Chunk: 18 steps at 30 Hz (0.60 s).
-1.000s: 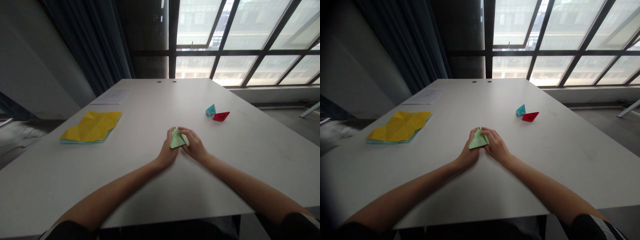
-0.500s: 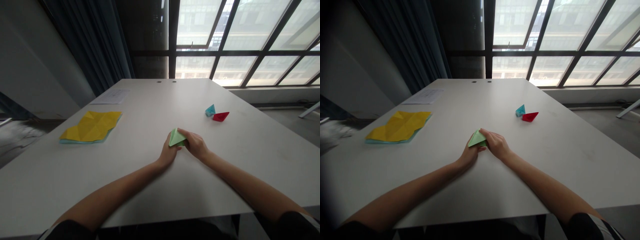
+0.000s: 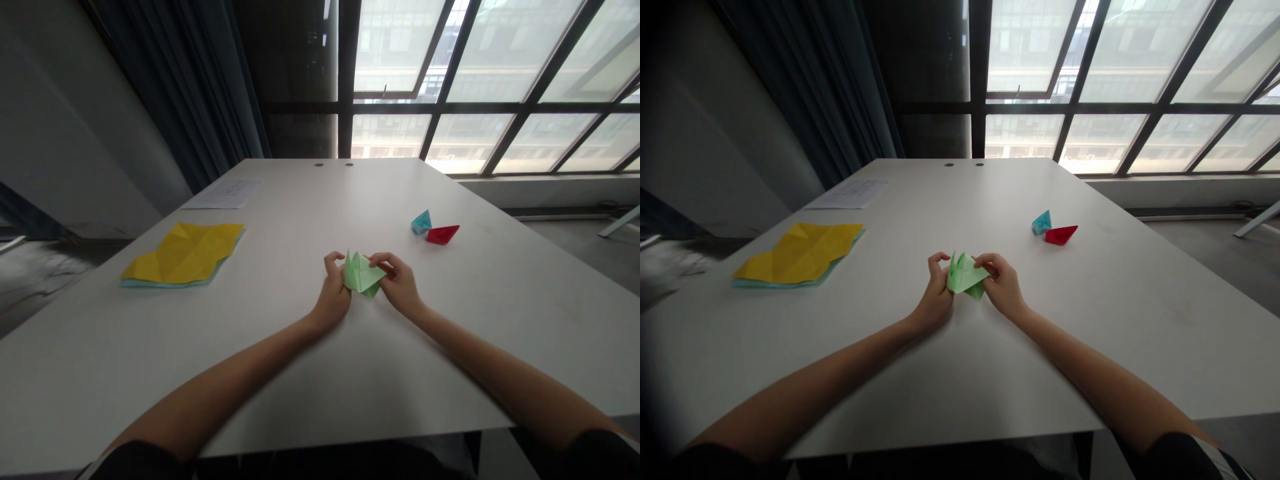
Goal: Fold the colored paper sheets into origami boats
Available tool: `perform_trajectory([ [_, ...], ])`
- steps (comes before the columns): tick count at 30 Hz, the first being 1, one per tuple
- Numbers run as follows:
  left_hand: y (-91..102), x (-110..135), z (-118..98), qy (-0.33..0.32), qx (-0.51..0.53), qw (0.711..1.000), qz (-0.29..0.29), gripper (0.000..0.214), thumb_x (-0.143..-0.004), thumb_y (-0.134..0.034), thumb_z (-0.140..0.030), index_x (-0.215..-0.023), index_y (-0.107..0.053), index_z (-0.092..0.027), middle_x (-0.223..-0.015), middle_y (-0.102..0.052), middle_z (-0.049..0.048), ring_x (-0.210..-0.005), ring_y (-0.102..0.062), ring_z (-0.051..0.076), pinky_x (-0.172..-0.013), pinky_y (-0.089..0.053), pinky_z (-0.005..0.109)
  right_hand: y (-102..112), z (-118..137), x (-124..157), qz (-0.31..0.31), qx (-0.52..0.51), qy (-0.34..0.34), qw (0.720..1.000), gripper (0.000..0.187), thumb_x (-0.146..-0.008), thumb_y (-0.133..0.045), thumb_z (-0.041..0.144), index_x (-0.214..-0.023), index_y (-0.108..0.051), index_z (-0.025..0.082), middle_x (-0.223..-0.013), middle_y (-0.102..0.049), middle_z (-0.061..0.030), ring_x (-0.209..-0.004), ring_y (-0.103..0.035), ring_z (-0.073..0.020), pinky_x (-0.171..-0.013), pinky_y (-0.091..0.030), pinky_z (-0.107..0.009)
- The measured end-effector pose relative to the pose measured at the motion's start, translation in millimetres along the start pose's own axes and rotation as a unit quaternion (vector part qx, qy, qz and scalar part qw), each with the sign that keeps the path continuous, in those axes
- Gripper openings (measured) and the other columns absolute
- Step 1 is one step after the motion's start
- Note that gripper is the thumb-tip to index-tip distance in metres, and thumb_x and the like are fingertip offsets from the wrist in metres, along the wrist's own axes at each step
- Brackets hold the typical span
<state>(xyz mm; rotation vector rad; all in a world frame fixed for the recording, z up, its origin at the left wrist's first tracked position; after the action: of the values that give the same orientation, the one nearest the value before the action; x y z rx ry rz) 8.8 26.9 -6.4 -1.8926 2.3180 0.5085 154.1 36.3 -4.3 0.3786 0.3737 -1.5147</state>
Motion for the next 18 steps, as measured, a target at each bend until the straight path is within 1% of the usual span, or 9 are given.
perform_trajectory([
  [3, 5.0, -1, -1, -0.047, -0.072, 0.996, 0.013, 0.042, -0.071, -0.034, -0.001, -0.107, -0.034, -0.022, -0.08, -0.055, -0.0025, -0.065, -0.048, 0.01, -0.064, -0.037, 0.022, 3, -5, -1, -0.003, 0.003, -0.065, 0.998, 0.015, -0.065, -0.058, 0.014, -0.078, -0.057, 0.02, -0.082, -0.06, -0.0012, -0.082, -0.058, -0.0159, -0.073, -0.048, -0.03],
  [5, 8.1, -2, -1, -0.068, -0.109, 0.991, 0.019, 0.041, -0.069, -0.033, 0.0, -0.102, -0.041, -0.022, -0.08, -0.053, -0.0026, -0.066, -0.047, 0.01, -0.064, -0.036, 0.021, 6, -6, -2, 0.004, -0.024, -0.1, 0.995, 0.02, -0.065, -0.061, 0.017, -0.084, -0.057, 0.02, -0.089, -0.061, -0.0025, -0.078, -0.057, -0.0152, -0.068, -0.048, -0.028],
  [8, 12.7, -3, 0, -0.084, -0.135, 0.987, 0.018, 0.041, -0.067, -0.034, 0.0, -0.1, -0.047, -0.02, -0.081, -0.054, -0.0017, -0.068, -0.047, 0.011, -0.065, -0.037, 0.021, 7, -4, -1, 0.04, -0.107, -0.149, 0.982, 0.031, -0.064, -0.064, 0.02, -0.093, -0.055, 0.022, -0.101, -0.059, -0.0032, -0.081, -0.058, -0.0144, -0.07, -0.047, -0.027],
  [10, 16.4, -5, 2, -0.089, -0.141, 0.986, 0.008, 0.043, -0.065, -0.034, 0.001, -0.099, -0.049, -0.019, -0.082, -0.056, -0.0006, -0.071, -0.049, 0.011, -0.067, -0.038, 0.021, 8, 1, 0, 0.076, -0.159, -0.188, 0.966, 0.043, -0.061, -0.065, 0.018, -0.101, -0.053, 0.025, -0.107, -0.058, -0.003, -0.085, -0.058, -0.0146, -0.073, -0.046, -0.028],
  [12, 20.1, -7, 4, -0.108, -0.145, 0.983, -0.002, 0.044, -0.062, -0.035, 0.002, -0.097, -0.053, -0.019, -0.085, -0.058, 0.0007, -0.076, -0.051, 0.012, -0.07, -0.04, 0.022, 7, 5, 1, 0.113, -0.207, -0.217, 0.947, 0.052, -0.06, -0.065, 0.018, -0.108, -0.049, 0.028, -0.111, -0.057, -0.0032, -0.087, -0.057, -0.0151, -0.075, -0.046, -0.029],
  [14, 23.0, -8, 4, -0.146, -0.151, 0.978, -0.001, 0.044, -0.062, -0.035, 0.003, -0.094, -0.056, -0.019, -0.091, -0.059, 0.0022, -0.084, -0.052, 0.013, -0.075, -0.04, 0.024, 6, 7, 2, 0.125, -0.239, -0.23, 0.935, 0.05, -0.063, -0.063, 0.021, -0.111, -0.048, 0.028, -0.11, -0.058, -0.0038, -0.087, -0.057, -0.0152, -0.074, -0.046, -0.029],
  [16, 24.1, -8, 3, -0.183, -0.162, 0.97, 0.015, 0.04, -0.066, -0.038, 0.002, -0.092, -0.059, -0.019, -0.097, -0.058, 0.0033, -0.09, -0.053, 0.014, -0.078, -0.04, 0.025, 5, 5, 3, 0.104, -0.24, -0.238, 0.936, 0.043, -0.067, -0.062, 0.025, -0.108, -0.05, 0.026, -0.101, -0.062, -0.0036, -0.082, -0.058, -0.0143, -0.07, -0.046, -0.027],
  [18, 23.9, -7, 2, -0.204, -0.17, 0.963, 0.039, 0.035, -0.071, -0.04, -0.001, -0.089, -0.062, -0.02, -0.1, -0.057, 0.0038, -0.092, -0.053, 0.013, -0.079, -0.04, 0.024, 4, 0, 3, 0.076, -0.217, -0.241, 0.943, 0.038, -0.067, -0.064, 0.025, -0.103, -0.054, 0.024, -0.088, -0.065, -0.002, -0.073, -0.059, -0.0127, -0.065, -0.045, -0.025],
])
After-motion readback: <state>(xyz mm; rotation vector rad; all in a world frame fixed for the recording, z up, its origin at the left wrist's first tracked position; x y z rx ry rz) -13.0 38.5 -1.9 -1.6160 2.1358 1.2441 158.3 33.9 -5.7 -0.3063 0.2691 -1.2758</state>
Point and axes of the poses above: each hand's wrist, its own x-axis away from the middle knuckle, its own y-axis out of the back of the hand, z = x × y, the point moved 1 cm from there along -x, towards the middle knuckle
